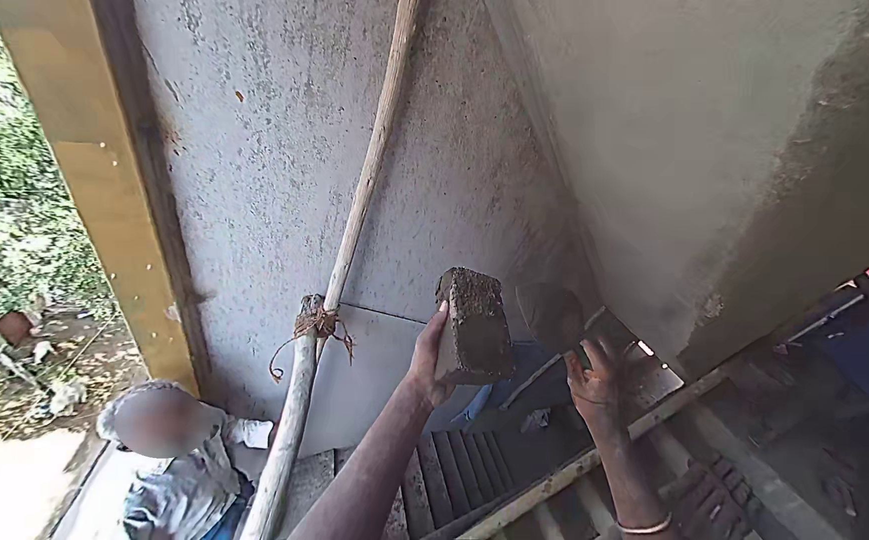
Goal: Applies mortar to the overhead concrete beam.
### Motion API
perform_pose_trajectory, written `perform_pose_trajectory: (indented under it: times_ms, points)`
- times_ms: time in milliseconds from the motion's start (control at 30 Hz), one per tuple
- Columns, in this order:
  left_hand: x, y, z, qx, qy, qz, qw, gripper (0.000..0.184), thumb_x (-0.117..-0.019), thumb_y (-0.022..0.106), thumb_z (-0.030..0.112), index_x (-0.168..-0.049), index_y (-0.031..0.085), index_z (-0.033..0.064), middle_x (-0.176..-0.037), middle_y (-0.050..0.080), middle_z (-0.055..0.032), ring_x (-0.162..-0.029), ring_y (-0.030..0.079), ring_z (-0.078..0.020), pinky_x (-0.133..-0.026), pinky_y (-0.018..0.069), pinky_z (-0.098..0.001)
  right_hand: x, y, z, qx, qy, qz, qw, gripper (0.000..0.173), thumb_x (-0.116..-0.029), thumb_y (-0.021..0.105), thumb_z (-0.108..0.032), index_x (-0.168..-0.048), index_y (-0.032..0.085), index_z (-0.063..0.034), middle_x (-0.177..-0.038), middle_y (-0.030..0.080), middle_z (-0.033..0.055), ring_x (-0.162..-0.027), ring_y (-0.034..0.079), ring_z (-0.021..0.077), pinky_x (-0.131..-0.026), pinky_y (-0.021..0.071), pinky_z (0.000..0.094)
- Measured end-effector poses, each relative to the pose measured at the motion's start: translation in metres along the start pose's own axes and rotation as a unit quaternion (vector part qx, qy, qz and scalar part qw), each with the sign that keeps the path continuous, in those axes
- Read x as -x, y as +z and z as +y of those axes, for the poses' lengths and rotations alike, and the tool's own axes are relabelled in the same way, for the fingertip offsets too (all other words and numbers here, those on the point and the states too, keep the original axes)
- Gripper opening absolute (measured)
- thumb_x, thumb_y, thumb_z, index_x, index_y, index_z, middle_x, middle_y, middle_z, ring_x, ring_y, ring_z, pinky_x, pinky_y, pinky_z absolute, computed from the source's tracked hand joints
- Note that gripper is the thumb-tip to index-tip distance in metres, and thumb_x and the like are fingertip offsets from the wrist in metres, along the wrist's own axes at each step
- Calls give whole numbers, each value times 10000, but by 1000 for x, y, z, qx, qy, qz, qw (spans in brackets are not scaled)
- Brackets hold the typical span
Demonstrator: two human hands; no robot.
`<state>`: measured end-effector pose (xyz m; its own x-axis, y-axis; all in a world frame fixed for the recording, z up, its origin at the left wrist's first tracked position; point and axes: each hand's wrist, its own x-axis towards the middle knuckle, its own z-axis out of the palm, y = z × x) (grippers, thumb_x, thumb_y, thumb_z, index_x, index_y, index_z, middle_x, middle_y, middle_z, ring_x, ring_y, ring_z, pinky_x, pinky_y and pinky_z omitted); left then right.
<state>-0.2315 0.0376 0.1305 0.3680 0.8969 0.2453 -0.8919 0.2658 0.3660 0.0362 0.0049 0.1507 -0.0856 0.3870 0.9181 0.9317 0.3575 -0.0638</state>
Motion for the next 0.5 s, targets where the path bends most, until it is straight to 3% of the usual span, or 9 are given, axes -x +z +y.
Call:
perform_pose_trajectory:
  times_ms: [200,500]
  points:
    - [0,6,-15,-43,-22,19,999,547,-1091,249,460,-1242,619,87,-1056,739,-137,-960,737,-244,-819,627,-440,9,-3,8,89,1,-12,996,287,-905,662,-283,-1000,790,-44,-1033,729,192,-927,711,340,-790,576,472]
    - [1,5,-24,-88,-34,30,995,509,-1091,270,429,-1263,595,78,-1046,742,-136,-945,742,-236,-805,633,-424,-26,-21,12,159,1,-46,986,232,-957,653,-240,-1060,791,-85,-1058,748,161,-947,721,369,-765,565,531]
